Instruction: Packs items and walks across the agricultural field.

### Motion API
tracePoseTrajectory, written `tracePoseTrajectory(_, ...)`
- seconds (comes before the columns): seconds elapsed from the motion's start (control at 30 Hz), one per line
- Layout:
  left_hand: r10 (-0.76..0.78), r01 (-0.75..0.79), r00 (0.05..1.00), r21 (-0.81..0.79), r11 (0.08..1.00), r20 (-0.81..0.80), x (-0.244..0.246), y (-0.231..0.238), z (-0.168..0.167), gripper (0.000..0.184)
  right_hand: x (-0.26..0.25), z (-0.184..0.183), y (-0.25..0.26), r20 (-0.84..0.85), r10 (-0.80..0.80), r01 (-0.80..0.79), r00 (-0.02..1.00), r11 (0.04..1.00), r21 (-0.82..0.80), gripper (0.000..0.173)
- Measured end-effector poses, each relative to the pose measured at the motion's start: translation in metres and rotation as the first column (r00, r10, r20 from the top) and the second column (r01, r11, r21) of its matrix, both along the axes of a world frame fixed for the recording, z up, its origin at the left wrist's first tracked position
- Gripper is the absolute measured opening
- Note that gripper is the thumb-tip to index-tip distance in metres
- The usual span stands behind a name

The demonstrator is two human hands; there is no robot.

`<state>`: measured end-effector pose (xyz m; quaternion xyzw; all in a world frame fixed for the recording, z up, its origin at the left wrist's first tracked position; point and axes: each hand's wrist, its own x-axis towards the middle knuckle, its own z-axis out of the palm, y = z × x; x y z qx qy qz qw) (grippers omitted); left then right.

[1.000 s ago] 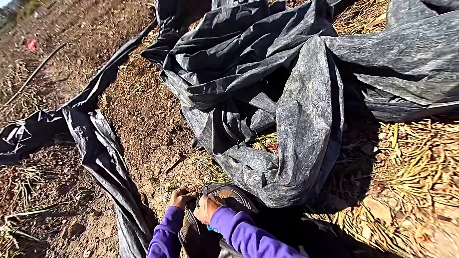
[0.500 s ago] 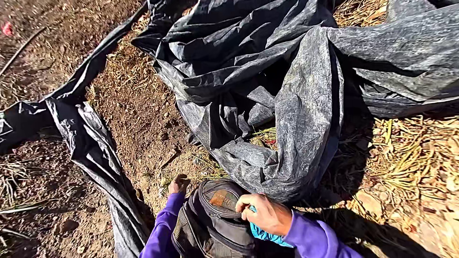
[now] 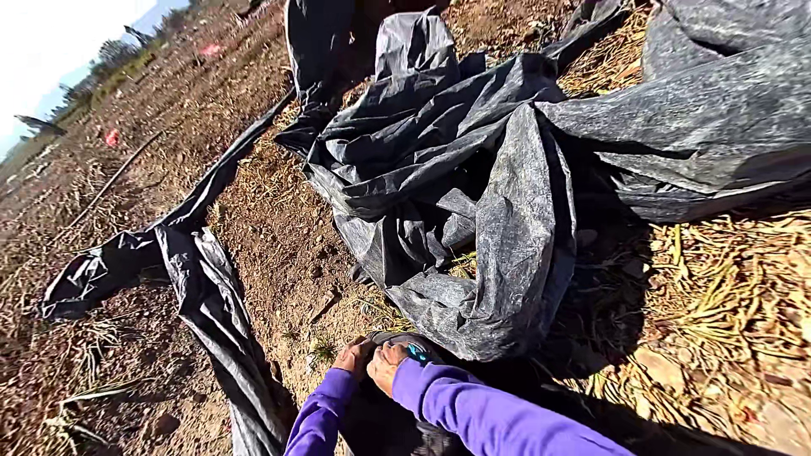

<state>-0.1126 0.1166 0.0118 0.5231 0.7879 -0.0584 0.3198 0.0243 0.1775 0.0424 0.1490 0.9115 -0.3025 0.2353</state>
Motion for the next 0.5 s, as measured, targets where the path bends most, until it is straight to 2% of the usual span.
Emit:
tracePoseTrajectory(0.13, 0.006, -0.006, 1.0, 0.004, 1.0, -0.012, 0.004, -0.003, 0.015, 0.03, 0.007, -0.003, 0.011, -0.066, 0.057, -0.056, 0.996, 0.998, 0.004, 0.026)
tracePoseTrajectory(0.23, -0.02, 0.019, 0.999, -0.026, 0.999, -0.027, 0.009, -0.006, 0.015, 0.035, 0.015, -0.008, 0.024, -0.104, 0.07, -0.076, 0.992, 0.996, -0.049, 0.031)
tracePoseTrajectory(0.37, -0.123, 0.119, 0.991, -0.078, 0.99, -0.053, 0.023, -0.009, 0.002, 0.048, 0.028, -0.009, 0.037, -0.085, 0.164, -0.171, 0.983, 0.982, -0.078, 0.034)
tracePoseTrajectory(0.43, -0.204, 0.2, 0.976, -0.057, 0.978, -0.075, 0.034, -0.012, -0.002, 0.045, 0.039, -0.004, 0.037, -0.095, 0.209, -0.214, 0.973, 0.975, -0.051, 0.029)
tracePoseTrajectory(0.5, -0.248, 0.24, 0.961, -0.076, 0.968, -0.126, 0.046, -0.013, -0.001, 0.043, 0.045, -0.001, 0.034, -0.091, 0.175, -0.18, 0.98, 0.982, -0.05, 0.029)
